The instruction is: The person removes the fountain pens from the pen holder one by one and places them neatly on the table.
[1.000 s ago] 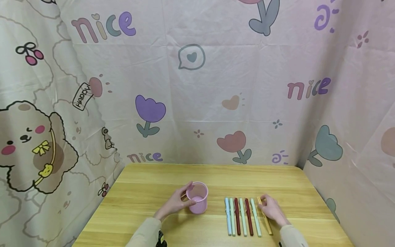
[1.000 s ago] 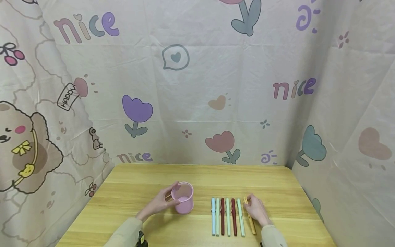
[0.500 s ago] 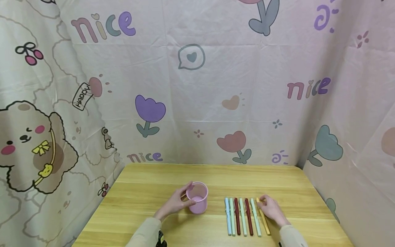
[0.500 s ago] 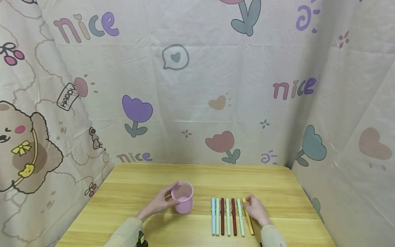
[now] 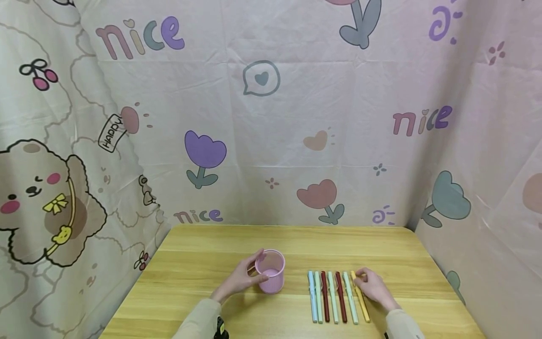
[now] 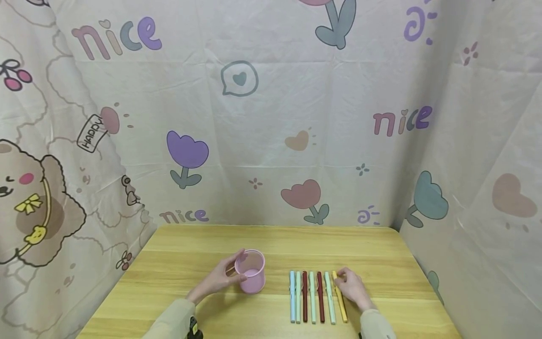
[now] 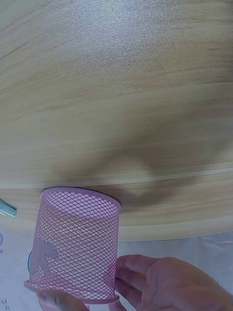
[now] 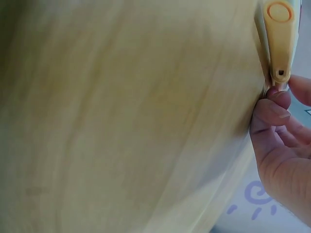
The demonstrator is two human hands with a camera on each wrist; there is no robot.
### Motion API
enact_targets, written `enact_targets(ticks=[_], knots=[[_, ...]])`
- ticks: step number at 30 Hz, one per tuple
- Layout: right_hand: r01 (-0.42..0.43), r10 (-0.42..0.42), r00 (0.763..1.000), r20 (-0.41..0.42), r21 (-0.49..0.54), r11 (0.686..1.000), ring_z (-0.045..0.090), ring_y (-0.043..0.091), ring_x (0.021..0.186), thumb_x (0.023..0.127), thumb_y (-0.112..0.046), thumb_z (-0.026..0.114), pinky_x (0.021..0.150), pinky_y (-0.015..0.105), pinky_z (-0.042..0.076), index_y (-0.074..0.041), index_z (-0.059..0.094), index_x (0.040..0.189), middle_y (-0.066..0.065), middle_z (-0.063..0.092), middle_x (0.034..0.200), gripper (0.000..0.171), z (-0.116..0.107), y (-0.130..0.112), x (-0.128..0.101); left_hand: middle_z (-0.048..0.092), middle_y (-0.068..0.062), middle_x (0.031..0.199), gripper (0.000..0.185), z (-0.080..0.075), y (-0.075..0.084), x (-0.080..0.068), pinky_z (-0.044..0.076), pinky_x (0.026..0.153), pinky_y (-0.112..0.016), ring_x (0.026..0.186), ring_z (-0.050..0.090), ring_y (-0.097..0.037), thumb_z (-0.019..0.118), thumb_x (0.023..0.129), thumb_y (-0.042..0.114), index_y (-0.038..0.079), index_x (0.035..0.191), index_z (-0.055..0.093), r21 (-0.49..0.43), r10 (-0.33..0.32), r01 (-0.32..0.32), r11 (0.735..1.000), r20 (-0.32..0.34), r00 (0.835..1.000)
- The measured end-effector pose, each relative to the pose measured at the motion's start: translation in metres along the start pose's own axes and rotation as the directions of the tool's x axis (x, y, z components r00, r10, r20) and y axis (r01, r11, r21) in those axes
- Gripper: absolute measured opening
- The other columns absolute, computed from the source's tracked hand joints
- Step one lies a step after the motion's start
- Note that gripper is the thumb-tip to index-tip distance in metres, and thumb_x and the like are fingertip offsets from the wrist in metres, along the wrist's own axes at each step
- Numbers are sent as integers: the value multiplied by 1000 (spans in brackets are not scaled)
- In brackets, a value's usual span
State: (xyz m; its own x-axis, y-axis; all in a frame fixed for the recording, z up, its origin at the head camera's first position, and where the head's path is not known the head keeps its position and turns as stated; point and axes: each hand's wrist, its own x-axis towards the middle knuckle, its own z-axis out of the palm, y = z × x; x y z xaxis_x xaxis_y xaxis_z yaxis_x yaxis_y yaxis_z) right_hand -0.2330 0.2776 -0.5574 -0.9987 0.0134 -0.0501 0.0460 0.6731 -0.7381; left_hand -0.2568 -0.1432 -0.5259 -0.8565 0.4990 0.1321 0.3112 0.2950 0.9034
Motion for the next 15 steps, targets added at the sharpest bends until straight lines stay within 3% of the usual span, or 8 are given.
enact_targets(ticks=[6, 15], knots=[[-5, 4, 1000, 14, 30, 1000, 53, 14, 66, 92, -8, 65, 54, 22, 44, 11, 58, 120, 8, 63, 78, 35, 1, 0, -1, 34, -37, 154, 87, 0, 0, 0, 36, 118, -55, 142, 38, -54, 73, 91, 13, -13, 154, 19, 5, 8, -8, 1000, 0, 1000], [0, 0, 1000, 16, 27, 1000, 54, 16, 70, 91, -9, 67, 56, 23, 44, 10, 59, 122, 8, 63, 80, 37, 0, -2, -2, 34, -37, 154, 88, 0, -1, 0, 35, 119, -56, 142, 37, -54, 74, 90, 12, -13, 154, 19, -15, 2, -2, 1000, -1, 1000]])
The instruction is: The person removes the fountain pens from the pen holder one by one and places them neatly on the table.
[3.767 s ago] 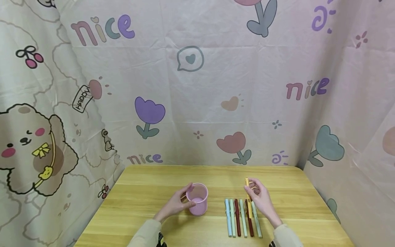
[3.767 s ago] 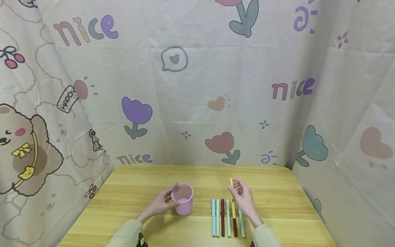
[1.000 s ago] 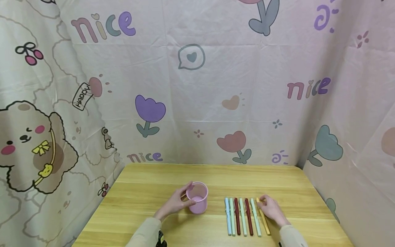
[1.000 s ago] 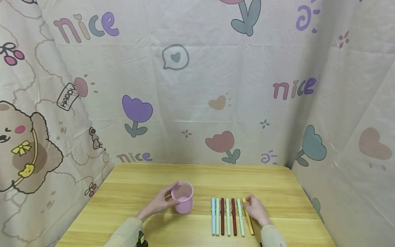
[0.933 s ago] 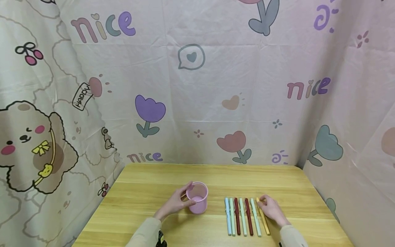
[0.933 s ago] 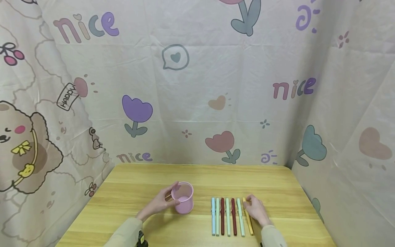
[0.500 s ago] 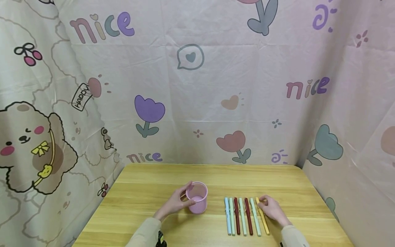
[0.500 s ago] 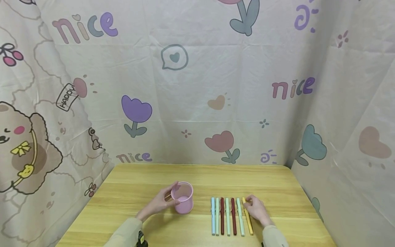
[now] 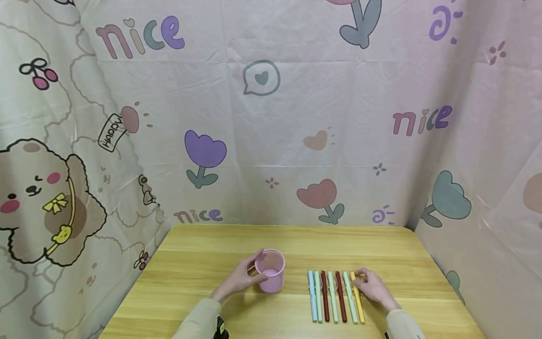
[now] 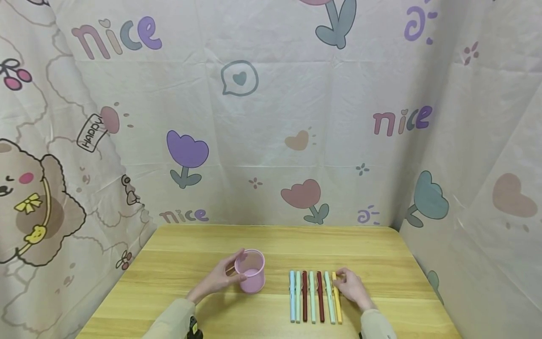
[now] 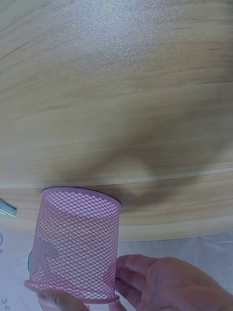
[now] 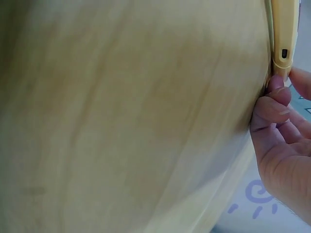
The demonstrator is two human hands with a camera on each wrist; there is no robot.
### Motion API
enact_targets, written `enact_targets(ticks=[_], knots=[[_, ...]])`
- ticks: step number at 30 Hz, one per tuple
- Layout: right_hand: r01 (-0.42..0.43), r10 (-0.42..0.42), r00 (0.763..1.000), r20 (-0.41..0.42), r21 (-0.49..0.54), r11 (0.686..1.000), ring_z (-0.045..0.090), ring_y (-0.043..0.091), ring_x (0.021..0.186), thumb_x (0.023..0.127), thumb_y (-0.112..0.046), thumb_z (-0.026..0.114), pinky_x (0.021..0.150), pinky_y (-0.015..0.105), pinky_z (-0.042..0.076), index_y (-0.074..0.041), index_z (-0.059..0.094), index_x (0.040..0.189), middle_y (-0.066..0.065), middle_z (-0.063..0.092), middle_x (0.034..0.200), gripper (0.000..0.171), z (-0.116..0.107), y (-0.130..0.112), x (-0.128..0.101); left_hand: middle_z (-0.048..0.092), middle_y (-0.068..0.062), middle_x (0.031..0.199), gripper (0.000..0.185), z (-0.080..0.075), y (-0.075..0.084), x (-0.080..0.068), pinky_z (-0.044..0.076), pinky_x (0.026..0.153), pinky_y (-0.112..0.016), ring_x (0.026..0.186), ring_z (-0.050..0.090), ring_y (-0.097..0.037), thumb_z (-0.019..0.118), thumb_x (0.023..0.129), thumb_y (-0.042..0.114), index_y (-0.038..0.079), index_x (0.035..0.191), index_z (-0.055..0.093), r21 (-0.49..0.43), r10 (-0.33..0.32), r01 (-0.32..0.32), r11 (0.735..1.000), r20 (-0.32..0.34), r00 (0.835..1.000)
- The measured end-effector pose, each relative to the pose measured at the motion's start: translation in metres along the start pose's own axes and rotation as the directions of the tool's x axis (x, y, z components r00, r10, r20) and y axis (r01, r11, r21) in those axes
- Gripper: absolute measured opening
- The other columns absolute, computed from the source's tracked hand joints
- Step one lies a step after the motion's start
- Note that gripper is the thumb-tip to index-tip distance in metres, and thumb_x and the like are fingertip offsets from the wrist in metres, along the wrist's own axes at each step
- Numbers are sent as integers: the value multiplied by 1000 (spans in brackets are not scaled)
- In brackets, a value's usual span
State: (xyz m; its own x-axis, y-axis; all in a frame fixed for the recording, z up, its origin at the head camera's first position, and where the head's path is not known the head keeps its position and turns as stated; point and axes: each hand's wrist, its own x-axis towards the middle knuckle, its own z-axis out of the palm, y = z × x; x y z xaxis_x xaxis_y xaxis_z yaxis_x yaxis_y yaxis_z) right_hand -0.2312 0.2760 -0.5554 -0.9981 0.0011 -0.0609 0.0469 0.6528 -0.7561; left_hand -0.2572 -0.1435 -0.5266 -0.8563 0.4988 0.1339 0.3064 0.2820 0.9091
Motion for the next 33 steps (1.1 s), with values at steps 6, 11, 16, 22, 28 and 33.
enact_targets(ticks=[6, 11, 16, 22, 28, 33], knots=[[-8, 8, 1000, 7, 5, 1000, 53, 16, 70, 90, -10, 69, 56, 22, 43, 9, 59, 121, 7, 61, 79, 37, 1, 0, 0, 34, -37, 154, 88, 0, -1, -1, 35, 119, -57, 142, 37, -55, 74, 90, 12, -13, 154, 19, 0, -2, 2, 1000, 1, 1000], [-7, 7, 1000, 11, 17, 1000, 51, 17, 70, 91, -9, 69, 56, 22, 42, 10, 59, 122, 7, 60, 79, 38, 2, 1, 0, 33, -37, 155, 89, -1, -2, -1, 34, 119, -56, 143, 36, -55, 74, 90, 14, -12, 155, 18, -2, -7, 7, 1000, 0, 1000], [-6, 6, 1000, 2, 9, 1000, 50, 16, 68, 91, -9, 68, 54, 22, 40, 9, 59, 121, 6, 58, 76, 36, 2, 1, 1, 31, -38, 155, 89, -1, -2, -1, 34, 119, -57, 142, 35, -55, 74, 90, 14, -12, 155, 18, 4, -9, 9, 1000, 0, 1000], [4, -5, 1000, -13, -8, 1000, 50, 16, 67, 93, -11, 64, 56, 23, 41, 9, 59, 123, 7, 60, 78, 36, 2, 1, 0, 33, -38, 154, 90, 0, -3, -1, 37, 117, -55, 141, 38, -55, 76, 89, 16, -12, 154, 20, 36, 8, -8, 999, -4, 1000], [7, -7, 1000, -27, -9, 1000, 50, 14, 64, 94, -11, 63, 53, 22, 42, 9, 57, 126, 6, 58, 76, 39, 2, -1, -2, 32, -35, 157, 91, 1, -5, 0, 34, 119, -55, 143, 37, -53, 75, 90, 18, -10, 155, 19, 17, -12, 12, 1000, -9, 1000], [12, -13, 999, -48, -6, 1000, 52, 13, 65, 95, -12, 62, 54, 22, 45, 8, 57, 127, 6, 61, 79, 38, 3, -3, -3, 32, -37, 156, 91, 1, -2, -2, 35, 119, -58, 143, 36, -55, 74, 90, 18, -12, 154, 18, 25, -5, 6, 1000, -8, 1000]])
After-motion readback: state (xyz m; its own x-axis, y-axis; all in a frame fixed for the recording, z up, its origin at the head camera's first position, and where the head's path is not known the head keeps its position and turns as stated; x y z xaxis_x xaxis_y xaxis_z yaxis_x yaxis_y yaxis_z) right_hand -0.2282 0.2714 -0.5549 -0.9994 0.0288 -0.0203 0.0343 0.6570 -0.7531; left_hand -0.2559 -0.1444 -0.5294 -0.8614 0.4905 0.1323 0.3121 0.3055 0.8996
